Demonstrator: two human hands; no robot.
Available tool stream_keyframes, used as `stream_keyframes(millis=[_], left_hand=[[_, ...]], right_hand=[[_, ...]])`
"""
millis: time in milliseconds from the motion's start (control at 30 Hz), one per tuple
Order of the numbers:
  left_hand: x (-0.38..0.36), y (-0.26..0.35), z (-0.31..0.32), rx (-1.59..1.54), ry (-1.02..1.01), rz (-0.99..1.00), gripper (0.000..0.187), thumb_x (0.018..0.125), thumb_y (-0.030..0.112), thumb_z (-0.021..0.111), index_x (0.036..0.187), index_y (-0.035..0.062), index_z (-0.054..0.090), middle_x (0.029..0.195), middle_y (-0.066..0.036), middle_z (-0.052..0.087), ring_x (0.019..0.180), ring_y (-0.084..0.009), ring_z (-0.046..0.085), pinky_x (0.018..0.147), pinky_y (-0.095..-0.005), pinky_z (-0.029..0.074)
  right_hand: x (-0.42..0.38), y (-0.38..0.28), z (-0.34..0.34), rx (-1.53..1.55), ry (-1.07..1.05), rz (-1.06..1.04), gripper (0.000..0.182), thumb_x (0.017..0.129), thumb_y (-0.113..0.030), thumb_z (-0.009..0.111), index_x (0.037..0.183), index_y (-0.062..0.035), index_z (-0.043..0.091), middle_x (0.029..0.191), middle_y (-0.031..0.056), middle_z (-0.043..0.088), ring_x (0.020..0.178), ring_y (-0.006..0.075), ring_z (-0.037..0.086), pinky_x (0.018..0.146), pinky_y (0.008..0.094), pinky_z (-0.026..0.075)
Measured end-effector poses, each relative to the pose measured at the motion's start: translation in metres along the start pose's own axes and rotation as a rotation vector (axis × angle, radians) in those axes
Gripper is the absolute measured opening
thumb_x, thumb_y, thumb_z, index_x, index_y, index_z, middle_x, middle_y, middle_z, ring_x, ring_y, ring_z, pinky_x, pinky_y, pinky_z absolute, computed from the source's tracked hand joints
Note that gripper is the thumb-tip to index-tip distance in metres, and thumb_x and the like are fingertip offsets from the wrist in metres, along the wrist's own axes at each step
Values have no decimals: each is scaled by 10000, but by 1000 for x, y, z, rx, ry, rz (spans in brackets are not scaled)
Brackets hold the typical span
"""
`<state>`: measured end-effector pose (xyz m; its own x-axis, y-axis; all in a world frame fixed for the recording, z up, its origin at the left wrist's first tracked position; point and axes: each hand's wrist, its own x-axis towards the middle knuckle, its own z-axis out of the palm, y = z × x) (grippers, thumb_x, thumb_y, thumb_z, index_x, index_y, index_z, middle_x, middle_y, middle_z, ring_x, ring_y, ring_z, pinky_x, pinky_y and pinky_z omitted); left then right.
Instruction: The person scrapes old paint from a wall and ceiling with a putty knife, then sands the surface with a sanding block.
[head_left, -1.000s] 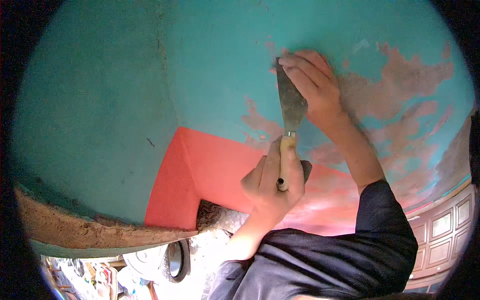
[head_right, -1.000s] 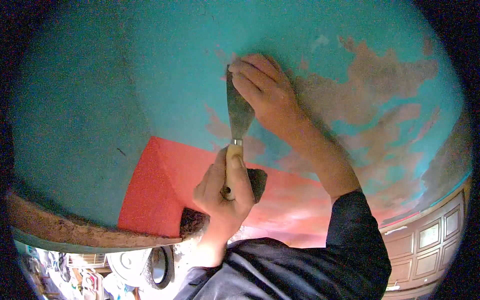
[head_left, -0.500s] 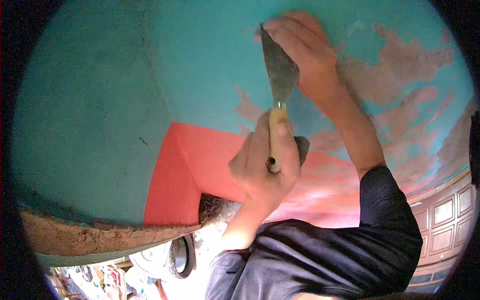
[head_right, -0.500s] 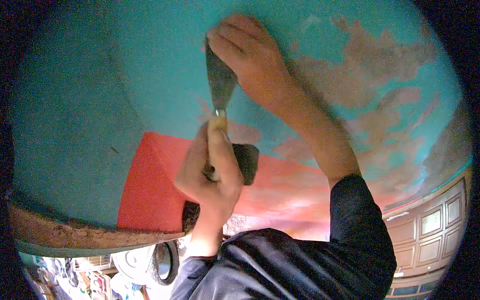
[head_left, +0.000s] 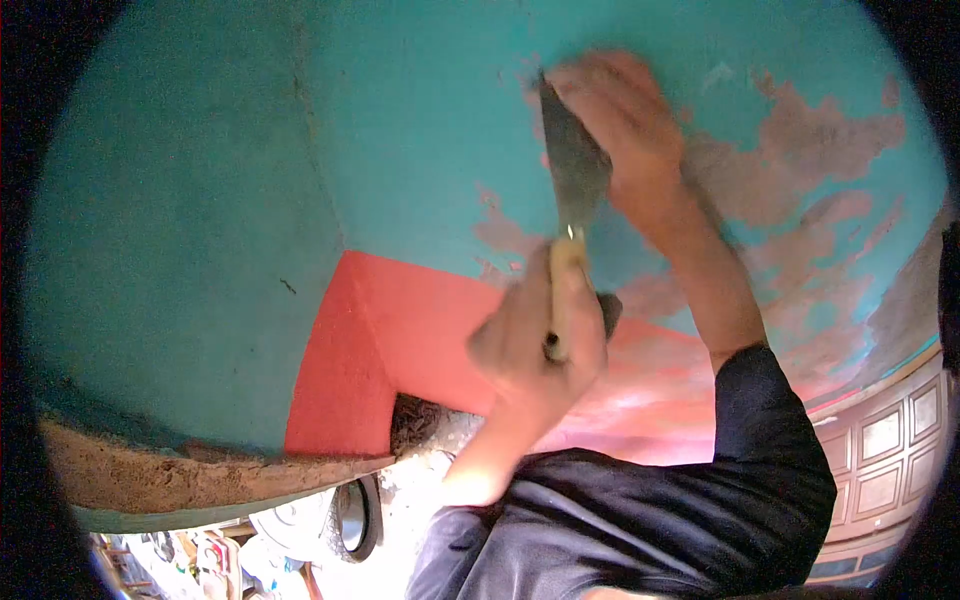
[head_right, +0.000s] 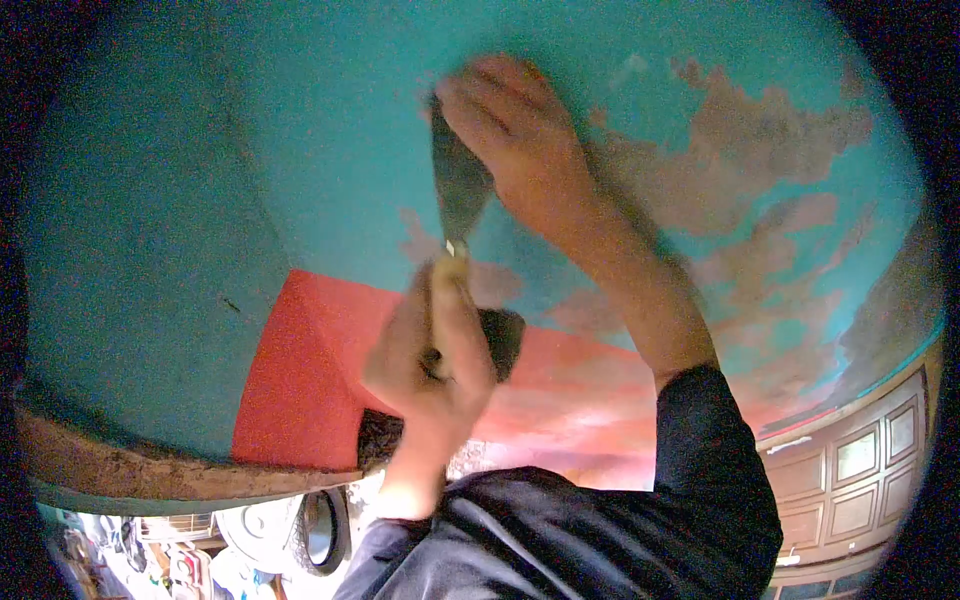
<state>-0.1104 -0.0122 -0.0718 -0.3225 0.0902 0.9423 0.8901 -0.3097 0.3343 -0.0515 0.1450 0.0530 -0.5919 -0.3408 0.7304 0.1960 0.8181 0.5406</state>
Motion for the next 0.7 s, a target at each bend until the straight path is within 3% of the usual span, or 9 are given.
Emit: stream_keyframes(millis=[67,133,167,233,400,500,567,667,700], left_hand=[[10,-1,2,-27,38,7,537,859,62,701,1371,21,545,1090,-205,714,599,-207,647,461,-296,514],[8,2,-2,-229,-48,-225,534,860,67,708,1370,38,550,1092,-205,712,604,-208,648,455,-305,506],[0,3,-4,-227,-36,-218,534,860,67,708,1370,38,550,1092,-205,712,604,-208,648,455,-305,506],[-14,7,0,-7,25,-16,553,844,36,707,1373,41,545,1096,-206,709,609,-215,650,457,-314,504],[16,-1,2,-23,51,6,558,835,38,700,1368,38,537,1119,-226,705,602,-221,642,458,-300,501],[10,2,-2,-6,82,51,565,835,44,711,1372,38,534,1106,-212,713,596,-216,631,456,-295,495],[-8,15,-4,-36,-29,-70,554,837,37,718,1363,34,541,1070,-186,722,601,-215,629,466,-298,501],[5,9,-7,-62,-48,-47,540,828,25,726,1343,46,566,1056,-177,726,599,-204,629,475,-293,507],[20,8,-12,-204,-52,-157,528,825,25,733,1330,65,582,1073,-188,727,591,-206,626,458,-297,496]], right_hand=[[18,4,-1,31,-16,30,351,794,-68,636,1138,-13,678,1186,156,683,1170,386,607,1041,509,488],[17,1,-4,63,-28,38,354,788,-68,643,1135,-10,679,1190,158,685,1176,387,606,1048,513,484],[3,-5,-6,34,-43,26,340,789,-63,641,1122,-11,676,1166,154,687,1157,382,612,1033,503,492],[-8,-5,-2,2,-48,3,326,789,-58,639,1110,-11,672,1141,150,690,1137,376,619,1017,493,501],[30,4,-1,60,41,16,355,779,-58,649,1129,-2,674,1155,158,688,1132,395,623,1013,496,501],[2,-3,-3,29,-7,20,365,777,-49,647,1138,2,670,1135,162,686,1120,395,624,997,486,509],[-11,-2,-3,-16,-44,11,349,781,-41,640,1127,0,667,1105,158,684,1104,386,625,978,474,517],[-10,-1,-5,70,37,4,322,789,-28,632,1108,3,664,1106,157,682,1110,385,616,981,474,515],[7,1,-6,57,25,31,326,787,-26,637,1109,7,667,1134,158,683,1125,386,614,995,482,509]])
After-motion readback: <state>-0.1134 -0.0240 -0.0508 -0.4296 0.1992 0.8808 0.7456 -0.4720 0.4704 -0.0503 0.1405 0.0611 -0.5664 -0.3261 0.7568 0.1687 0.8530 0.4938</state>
